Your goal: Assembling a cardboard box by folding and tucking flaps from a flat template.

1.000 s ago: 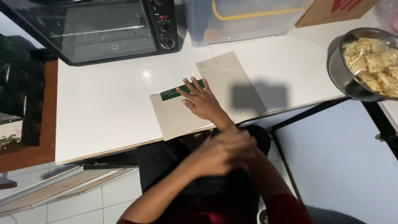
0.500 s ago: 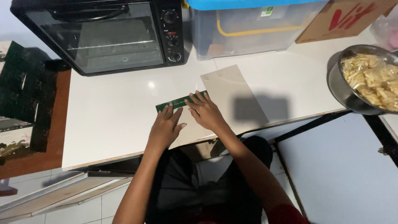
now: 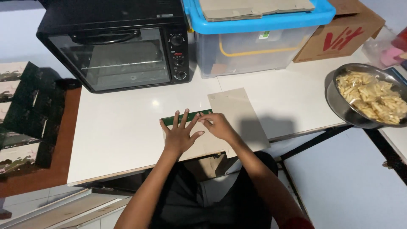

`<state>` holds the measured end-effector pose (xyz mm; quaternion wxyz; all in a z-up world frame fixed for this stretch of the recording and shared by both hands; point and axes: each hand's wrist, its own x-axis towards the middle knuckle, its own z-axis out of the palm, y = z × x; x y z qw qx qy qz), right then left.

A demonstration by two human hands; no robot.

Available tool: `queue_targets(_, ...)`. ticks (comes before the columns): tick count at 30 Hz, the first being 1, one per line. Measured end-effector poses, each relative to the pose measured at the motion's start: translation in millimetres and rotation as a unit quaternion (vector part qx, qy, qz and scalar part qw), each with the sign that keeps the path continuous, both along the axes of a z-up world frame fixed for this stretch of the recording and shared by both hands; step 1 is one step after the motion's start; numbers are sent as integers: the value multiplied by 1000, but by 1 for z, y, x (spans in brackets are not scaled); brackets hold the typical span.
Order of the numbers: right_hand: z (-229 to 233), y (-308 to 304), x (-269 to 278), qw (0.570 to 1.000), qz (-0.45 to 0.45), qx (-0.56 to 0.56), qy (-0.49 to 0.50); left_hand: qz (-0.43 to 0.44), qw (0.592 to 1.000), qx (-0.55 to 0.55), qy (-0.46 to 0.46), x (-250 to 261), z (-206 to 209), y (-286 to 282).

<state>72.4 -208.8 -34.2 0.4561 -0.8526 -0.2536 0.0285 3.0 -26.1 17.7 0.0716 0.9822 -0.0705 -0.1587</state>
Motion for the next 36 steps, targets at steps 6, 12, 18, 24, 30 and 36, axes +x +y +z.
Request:
queue_targets(6, -2, -41, 57, 999, -41, 27, 16, -3, 1000, 12, -7, 6, -15, 2)
queue_targets(12, 17, -60, 88, 973, -12, -226, -35, -3, 1000, 21, -10, 4, -16, 0)
queue_targets(18, 24, -52, 115, 939, 6, -343, -2, 7, 1000, -1, -28, 0, -16, -1)
queue_targets(24, 22, -51, 134, 927, 11, -374, -13, 17, 999, -12, -42, 0, -15, -1)
queue_targets(30, 42, -49, 129, 934, 1, -353, -51, 25, 998, -16, -48, 0, -15, -1)
queue_targets(36, 56, -53, 85, 960, 24, -279, -21, 23, 997, -25, -62, 2, -21, 1)
